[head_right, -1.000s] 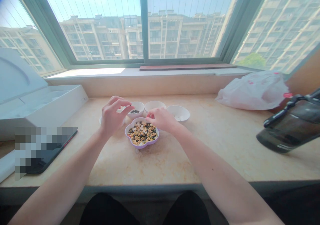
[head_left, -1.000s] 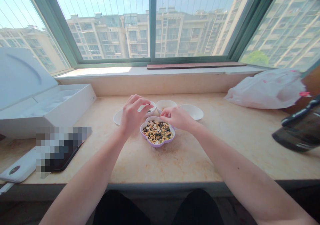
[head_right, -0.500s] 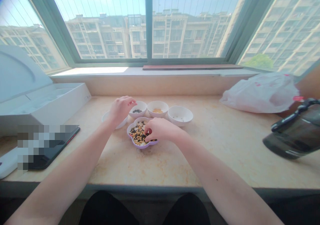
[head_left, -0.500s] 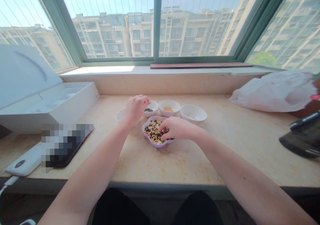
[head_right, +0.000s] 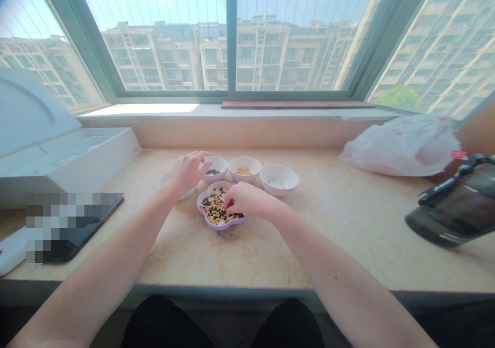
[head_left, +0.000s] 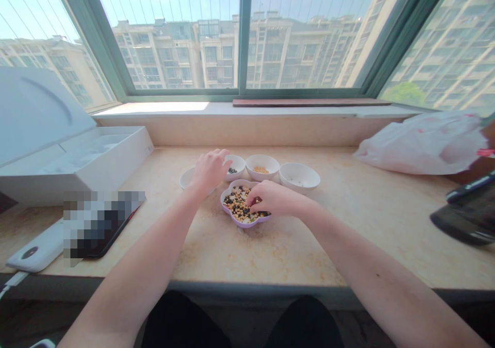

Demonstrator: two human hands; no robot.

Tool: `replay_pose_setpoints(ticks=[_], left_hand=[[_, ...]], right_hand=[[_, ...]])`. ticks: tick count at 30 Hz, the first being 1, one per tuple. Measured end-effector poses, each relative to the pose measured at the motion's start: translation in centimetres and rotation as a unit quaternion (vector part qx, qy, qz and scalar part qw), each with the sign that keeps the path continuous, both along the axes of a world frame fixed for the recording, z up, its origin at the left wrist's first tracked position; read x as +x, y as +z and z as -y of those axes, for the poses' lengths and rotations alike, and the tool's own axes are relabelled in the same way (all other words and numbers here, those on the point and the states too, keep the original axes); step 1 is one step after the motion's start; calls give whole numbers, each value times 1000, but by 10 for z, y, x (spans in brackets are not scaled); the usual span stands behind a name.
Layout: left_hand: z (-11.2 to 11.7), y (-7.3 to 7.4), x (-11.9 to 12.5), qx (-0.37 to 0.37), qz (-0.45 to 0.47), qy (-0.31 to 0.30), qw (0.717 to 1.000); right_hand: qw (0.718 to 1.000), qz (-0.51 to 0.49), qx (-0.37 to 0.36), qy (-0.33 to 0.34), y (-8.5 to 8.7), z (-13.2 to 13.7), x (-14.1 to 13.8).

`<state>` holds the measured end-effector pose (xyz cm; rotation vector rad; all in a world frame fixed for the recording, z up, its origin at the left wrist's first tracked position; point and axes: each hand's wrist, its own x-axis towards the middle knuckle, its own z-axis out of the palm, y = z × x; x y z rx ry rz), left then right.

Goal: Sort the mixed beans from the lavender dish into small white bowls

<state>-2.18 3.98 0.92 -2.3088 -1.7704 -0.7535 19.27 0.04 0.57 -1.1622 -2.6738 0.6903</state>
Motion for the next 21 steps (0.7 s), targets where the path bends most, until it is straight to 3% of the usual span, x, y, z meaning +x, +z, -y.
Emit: replay_pose_setpoints(ticks=[12,21], left_hand=[[9,5,-5,-18,39,5,999],[10,1,-5,-26,39,-7,999]], right_hand=[[999,-50,12,3,-4,-7,6],[996,-68,27,-50,-1,-8,8]])
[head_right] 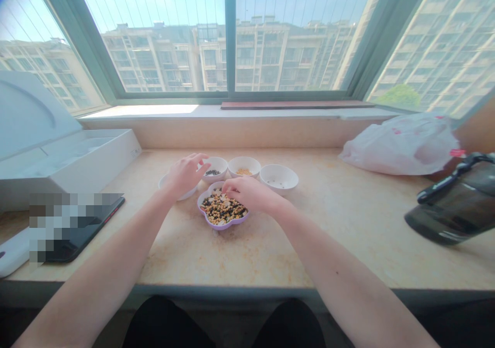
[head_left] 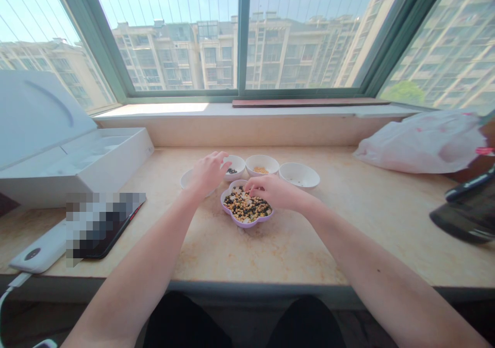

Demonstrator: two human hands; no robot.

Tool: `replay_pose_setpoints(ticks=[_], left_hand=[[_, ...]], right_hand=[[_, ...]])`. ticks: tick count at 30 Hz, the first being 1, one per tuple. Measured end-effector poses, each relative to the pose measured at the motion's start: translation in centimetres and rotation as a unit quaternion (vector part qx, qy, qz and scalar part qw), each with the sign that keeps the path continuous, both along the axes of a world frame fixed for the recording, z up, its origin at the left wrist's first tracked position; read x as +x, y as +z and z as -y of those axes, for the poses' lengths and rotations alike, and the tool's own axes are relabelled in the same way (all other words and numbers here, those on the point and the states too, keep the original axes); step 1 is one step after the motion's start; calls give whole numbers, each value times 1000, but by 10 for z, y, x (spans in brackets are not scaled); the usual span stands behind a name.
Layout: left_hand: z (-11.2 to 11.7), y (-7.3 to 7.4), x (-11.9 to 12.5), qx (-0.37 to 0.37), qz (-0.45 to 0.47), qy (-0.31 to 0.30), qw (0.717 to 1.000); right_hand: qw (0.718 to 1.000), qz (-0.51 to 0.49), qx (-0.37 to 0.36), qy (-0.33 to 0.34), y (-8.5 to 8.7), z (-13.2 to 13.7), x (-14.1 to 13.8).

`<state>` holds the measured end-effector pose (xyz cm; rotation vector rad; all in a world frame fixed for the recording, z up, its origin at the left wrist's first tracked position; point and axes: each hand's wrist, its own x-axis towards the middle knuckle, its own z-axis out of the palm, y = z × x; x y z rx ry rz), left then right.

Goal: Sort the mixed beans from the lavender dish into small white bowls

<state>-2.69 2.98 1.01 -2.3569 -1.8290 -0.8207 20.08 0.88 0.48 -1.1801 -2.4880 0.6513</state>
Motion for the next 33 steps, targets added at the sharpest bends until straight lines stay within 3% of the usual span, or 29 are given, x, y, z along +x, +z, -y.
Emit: replay_pose_setpoints(ticks=[5,8,14,18,22,27,33], left_hand=[[5,0,-1,-4,31,-29,999],[11,1,1,5,59,-69,996],[28,3,14,86,113,-143,979],[42,5,23,146,138,-185,962],[50,6,27,155,123,-230,953],[51,5,26,147,123,-205,960],[48,15,18,160,202,-94,962]], right_hand=[[997,-76,-20,-20,4,0,0],[983,-163,-78,-23,5,-1,-2],[895,-359,-265,-20,10,1,-3],[841,-436,-321,-27,18,5,-1],[811,-473,-341,-42,20,6,1],[818,-477,-319,-36,19,3,4],[854,-467,-225,-54,18,-1,6]])
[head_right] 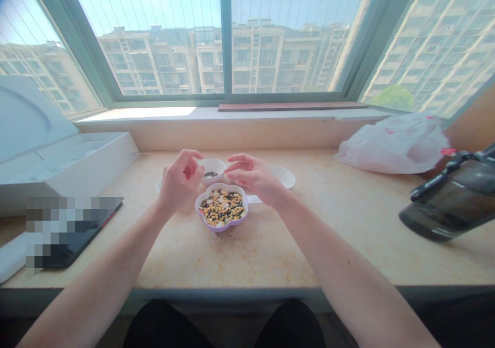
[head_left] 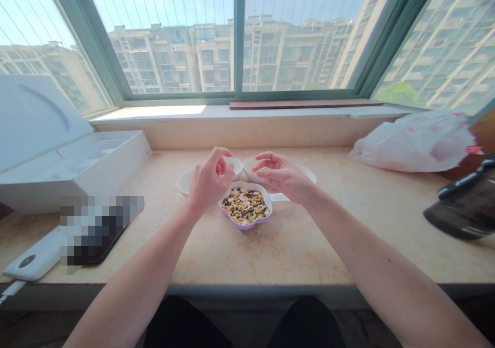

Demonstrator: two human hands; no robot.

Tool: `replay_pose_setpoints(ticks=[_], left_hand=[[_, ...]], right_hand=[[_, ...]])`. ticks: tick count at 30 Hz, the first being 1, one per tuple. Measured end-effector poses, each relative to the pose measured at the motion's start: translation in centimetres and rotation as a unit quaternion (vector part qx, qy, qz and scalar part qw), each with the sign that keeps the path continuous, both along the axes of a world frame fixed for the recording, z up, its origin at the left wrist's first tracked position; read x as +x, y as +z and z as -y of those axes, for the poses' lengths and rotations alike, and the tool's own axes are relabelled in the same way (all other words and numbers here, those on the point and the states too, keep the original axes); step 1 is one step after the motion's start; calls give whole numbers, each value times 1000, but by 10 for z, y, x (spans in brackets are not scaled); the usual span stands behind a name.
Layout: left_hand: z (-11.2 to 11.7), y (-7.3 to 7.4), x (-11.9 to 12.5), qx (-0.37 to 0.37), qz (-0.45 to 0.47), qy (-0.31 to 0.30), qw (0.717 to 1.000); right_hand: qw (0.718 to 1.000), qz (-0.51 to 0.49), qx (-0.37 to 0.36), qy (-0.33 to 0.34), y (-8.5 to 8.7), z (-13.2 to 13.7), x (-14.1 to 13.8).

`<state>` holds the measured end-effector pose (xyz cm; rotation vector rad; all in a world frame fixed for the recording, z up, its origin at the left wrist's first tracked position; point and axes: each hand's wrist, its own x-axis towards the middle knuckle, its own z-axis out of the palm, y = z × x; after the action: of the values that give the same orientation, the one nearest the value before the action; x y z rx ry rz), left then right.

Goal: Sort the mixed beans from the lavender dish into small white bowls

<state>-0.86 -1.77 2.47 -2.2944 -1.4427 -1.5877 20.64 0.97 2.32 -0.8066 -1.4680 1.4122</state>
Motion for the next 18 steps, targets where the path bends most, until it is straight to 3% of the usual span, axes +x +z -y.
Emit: replay_pose_setpoints(ticks=[3,5,12,18], left_hand=[[-3,5,-4,8,63,29,998],[-4,6,-6,14,80,16,997],[-4,-7,4,-16,-53,-165,985],[-6,-12,9,-13,-68,-163,984]], right_hand=[[1000,16,21,-16,1,0,0],[999,15,27,-22,1,1,0],[999,45,17,1,0,6,-5],[999,15,-28,14,-6,4,-8]])
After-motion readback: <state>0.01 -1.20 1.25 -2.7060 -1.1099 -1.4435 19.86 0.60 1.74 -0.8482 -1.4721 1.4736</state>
